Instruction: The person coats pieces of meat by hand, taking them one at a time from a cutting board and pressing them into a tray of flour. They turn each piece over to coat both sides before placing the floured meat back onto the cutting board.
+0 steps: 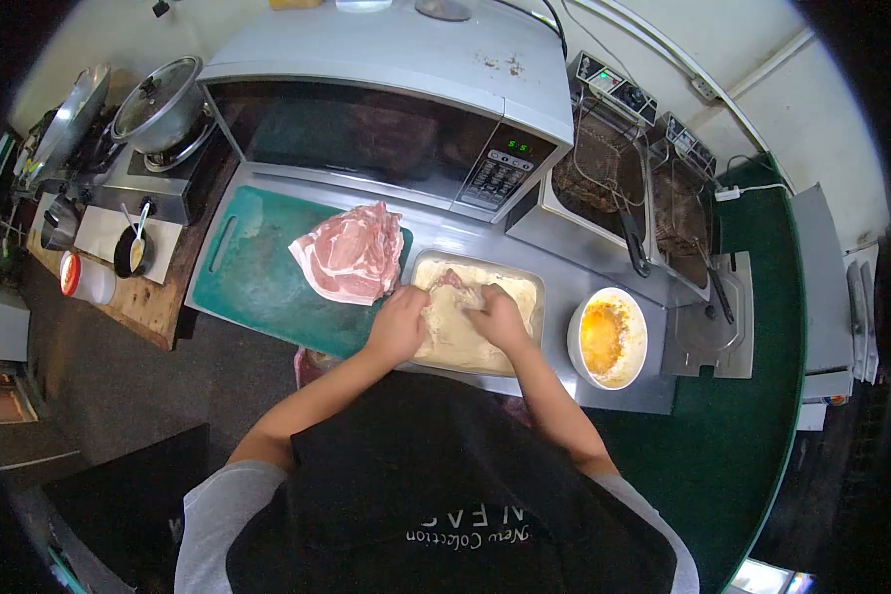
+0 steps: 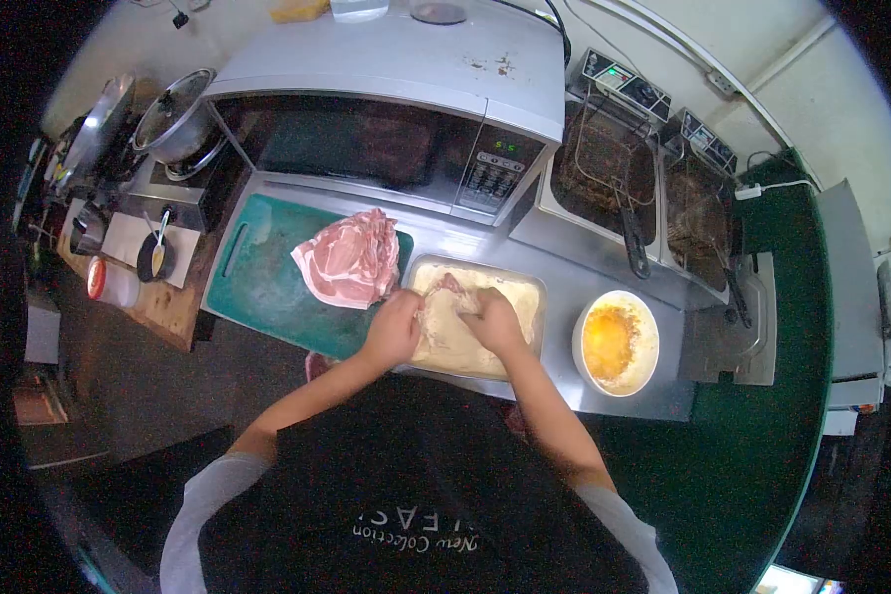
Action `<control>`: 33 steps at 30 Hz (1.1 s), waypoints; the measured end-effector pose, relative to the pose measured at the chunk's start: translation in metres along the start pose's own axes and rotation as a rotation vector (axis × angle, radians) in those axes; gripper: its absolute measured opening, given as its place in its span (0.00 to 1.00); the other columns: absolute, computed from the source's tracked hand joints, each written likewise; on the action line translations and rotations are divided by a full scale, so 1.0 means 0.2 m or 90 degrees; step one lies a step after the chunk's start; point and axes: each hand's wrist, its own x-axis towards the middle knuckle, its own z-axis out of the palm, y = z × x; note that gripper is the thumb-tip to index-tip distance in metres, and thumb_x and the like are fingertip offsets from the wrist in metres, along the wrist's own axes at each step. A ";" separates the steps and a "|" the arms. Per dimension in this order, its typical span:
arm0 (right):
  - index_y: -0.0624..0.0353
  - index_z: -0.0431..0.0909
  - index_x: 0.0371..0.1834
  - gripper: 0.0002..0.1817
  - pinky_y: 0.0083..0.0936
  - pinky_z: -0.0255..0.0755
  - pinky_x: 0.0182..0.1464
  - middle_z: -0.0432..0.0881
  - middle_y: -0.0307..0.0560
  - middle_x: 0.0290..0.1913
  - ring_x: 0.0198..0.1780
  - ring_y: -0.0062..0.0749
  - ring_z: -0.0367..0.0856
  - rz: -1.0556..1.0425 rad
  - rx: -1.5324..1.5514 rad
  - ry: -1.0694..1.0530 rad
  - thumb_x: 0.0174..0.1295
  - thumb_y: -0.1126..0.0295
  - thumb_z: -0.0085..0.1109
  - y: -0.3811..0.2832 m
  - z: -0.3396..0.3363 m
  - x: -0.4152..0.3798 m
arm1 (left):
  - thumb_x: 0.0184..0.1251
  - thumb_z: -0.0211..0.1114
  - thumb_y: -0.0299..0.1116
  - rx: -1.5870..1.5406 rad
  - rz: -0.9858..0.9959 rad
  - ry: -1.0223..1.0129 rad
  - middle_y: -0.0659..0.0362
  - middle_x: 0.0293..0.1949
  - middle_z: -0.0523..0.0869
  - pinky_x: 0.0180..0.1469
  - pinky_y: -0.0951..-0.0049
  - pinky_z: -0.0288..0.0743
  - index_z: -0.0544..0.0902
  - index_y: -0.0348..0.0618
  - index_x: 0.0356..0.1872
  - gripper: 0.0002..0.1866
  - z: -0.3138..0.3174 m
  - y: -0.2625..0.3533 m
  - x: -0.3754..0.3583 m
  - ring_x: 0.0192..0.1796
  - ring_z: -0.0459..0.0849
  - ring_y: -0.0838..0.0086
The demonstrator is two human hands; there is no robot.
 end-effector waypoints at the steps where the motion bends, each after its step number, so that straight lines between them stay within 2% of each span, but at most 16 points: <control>1: 0.66 0.77 0.40 0.16 0.48 0.75 0.43 0.82 0.64 0.33 0.40 0.63 0.82 -0.016 0.026 0.014 0.56 0.66 0.69 0.00 0.00 -0.01 | 0.52 0.57 0.18 0.008 -0.005 0.000 0.46 0.41 0.79 0.51 0.51 0.73 0.73 0.38 0.41 0.14 0.00 0.00 0.00 0.49 0.78 0.47; 4: 0.64 0.72 0.47 0.18 0.51 0.74 0.40 0.82 0.66 0.32 0.38 0.65 0.82 0.041 0.042 -0.024 0.58 0.67 0.65 -0.02 -0.01 -0.04 | 0.53 0.57 0.18 0.009 -0.015 0.001 0.46 0.41 0.79 0.51 0.51 0.73 0.74 0.38 0.41 0.13 -0.01 0.01 0.00 0.49 0.78 0.48; 7: 0.61 0.68 0.52 0.19 0.54 0.73 0.39 0.82 0.67 0.32 0.38 0.66 0.81 -0.028 -0.028 0.055 0.61 0.69 0.62 0.01 0.00 -0.05 | 0.53 0.57 0.19 0.010 -0.017 -0.005 0.46 0.42 0.79 0.51 0.52 0.73 0.74 0.38 0.41 0.13 -0.01 0.01 0.00 0.50 0.79 0.49; 13: 0.57 0.70 0.54 0.18 0.54 0.75 0.40 0.83 0.65 0.34 0.38 0.64 0.83 -0.018 -0.086 0.057 0.61 0.69 0.60 -0.04 -0.13 -0.07 | 0.52 0.56 0.17 -0.012 -0.001 0.005 0.46 0.41 0.78 0.51 0.51 0.73 0.74 0.38 0.41 0.14 -0.02 0.01 0.00 0.49 0.78 0.47; 19: 0.53 0.72 0.54 0.18 0.53 0.77 0.38 0.85 0.59 0.37 0.36 0.59 0.84 -0.006 -0.240 0.126 0.60 0.69 0.59 -0.16 -0.37 -0.12 | 0.51 0.56 0.16 -0.026 0.004 0.006 0.45 0.40 0.78 0.51 0.51 0.72 0.74 0.37 0.41 0.14 -0.01 -0.01 -0.01 0.48 0.78 0.47; 23: 0.53 0.73 0.53 0.17 0.51 0.78 0.38 0.84 0.58 0.37 0.35 0.58 0.84 -0.027 -0.280 0.187 0.60 0.71 0.58 -0.14 -0.26 -0.13 | 0.52 0.56 0.17 -0.010 0.003 -0.002 0.45 0.40 0.78 0.50 0.51 0.73 0.74 0.37 0.41 0.14 -0.01 0.00 0.00 0.48 0.78 0.47; 29: 0.60 0.75 0.49 0.15 0.49 0.78 0.44 0.84 0.60 0.41 0.41 0.57 0.85 -0.044 -0.188 -0.034 0.59 0.72 0.59 -0.14 0.18 -0.18 | 0.53 0.56 0.19 0.002 -0.017 0.008 0.46 0.41 0.79 0.52 0.52 0.74 0.74 0.38 0.41 0.13 0.00 0.00 -0.01 0.49 0.79 0.48; 32: 0.63 0.78 0.50 0.16 0.47 0.78 0.49 0.85 0.59 0.44 0.46 0.57 0.84 -0.097 -0.128 -0.106 0.58 0.72 0.60 -0.17 0.12 -0.17 | 0.54 0.57 0.19 0.006 -0.002 0.029 0.47 0.41 0.79 0.52 0.52 0.74 0.74 0.38 0.41 0.12 0.03 -0.04 -0.02 0.49 0.78 0.49; 33: 0.65 0.79 0.54 0.21 0.44 0.77 0.55 0.84 0.60 0.48 0.49 0.58 0.83 -0.079 -0.048 -0.161 0.57 0.71 0.62 -0.25 -0.01 -0.17 | 0.54 0.57 0.19 0.005 0.001 0.027 0.47 0.41 0.79 0.52 0.52 0.74 0.74 0.38 0.41 0.12 0.03 -0.03 -0.02 0.49 0.78 0.49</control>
